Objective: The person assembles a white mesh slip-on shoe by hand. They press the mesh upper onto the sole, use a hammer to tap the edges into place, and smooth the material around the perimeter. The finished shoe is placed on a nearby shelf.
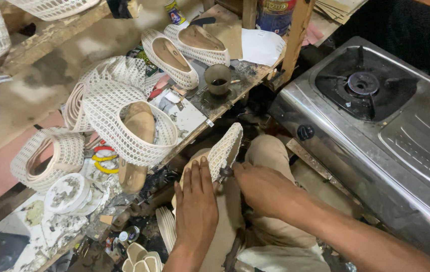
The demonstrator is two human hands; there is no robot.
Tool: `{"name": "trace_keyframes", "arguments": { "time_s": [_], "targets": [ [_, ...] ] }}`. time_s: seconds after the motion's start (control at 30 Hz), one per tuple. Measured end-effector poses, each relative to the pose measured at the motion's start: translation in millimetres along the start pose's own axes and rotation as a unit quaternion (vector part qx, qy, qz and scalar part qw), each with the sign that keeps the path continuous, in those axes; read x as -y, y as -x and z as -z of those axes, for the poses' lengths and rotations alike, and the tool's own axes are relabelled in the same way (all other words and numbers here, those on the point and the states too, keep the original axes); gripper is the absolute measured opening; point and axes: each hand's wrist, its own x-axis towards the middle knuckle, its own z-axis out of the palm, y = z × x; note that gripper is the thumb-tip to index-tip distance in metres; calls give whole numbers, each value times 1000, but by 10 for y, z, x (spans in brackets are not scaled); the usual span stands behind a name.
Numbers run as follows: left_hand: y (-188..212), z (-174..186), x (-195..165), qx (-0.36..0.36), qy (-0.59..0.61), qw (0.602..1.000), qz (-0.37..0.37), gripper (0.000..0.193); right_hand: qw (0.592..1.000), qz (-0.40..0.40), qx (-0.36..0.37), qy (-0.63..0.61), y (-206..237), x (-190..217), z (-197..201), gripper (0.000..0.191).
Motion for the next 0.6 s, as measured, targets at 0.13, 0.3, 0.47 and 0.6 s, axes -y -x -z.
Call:
{"name": "trace_keyframes", "arguments": {
  "time_s": [0.13,0.3,0.47,0.6],
  "targets": [
    [-64,165,109,60,58,997,-5,69,998,-45,37,3,-72,-18,-45,24],
    [-272,209,222,122,241,958,97,51,998,11,-60,-33,-56,33,-85,18],
    [-258,49,118,52,80,995,27,60,998,-30,-22,42,-67,-21,-63,28],
    [-294,69,206,25,177,984,-9,58,999,-17,-21,-27,-118,-123,-119,27]
  ]
}}
